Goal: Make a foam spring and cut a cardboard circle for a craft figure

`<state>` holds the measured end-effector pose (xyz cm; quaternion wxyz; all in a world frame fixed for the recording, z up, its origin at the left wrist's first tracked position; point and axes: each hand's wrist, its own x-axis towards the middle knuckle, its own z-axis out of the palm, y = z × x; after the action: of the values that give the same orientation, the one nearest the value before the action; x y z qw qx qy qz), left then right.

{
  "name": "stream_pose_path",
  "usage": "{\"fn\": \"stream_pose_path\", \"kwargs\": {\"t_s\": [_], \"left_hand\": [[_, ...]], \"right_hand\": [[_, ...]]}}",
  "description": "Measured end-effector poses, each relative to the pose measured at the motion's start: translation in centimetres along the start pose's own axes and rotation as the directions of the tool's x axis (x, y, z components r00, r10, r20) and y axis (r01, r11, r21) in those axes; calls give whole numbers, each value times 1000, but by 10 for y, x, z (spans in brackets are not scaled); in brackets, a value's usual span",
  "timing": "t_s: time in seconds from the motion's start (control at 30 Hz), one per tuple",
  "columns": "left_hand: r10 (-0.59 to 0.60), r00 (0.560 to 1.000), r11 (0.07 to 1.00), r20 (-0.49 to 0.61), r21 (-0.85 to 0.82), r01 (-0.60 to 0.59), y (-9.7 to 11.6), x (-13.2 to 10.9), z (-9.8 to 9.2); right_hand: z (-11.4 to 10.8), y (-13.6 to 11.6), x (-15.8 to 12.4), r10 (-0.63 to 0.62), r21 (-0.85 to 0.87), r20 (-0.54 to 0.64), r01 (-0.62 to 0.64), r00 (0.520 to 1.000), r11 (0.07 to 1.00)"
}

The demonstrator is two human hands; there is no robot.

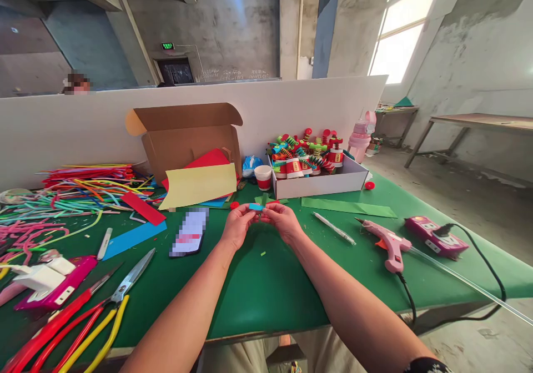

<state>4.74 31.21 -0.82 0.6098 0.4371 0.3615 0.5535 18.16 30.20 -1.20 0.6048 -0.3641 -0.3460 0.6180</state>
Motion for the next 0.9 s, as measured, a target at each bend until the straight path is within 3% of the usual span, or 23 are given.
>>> {"fn": "stream_pose_path", "kwargs": {"t_s": [0.23, 0.53, 0.9], "left_hand": [[-13, 999, 998, 40, 66, 10, -3, 0, 0], [97, 995, 977, -36, 194, -88, -5, 3, -3], [-21, 999, 996, -33, 92, 24, -3, 0, -2]], "right_hand": [[4, 3, -2, -32, -11, -3, 32, 999, 999], [2, -2, -5, 31, -79, 55, -26, 998, 996], [0, 6, -1, 37, -116, 40, -32, 999, 993]]}}
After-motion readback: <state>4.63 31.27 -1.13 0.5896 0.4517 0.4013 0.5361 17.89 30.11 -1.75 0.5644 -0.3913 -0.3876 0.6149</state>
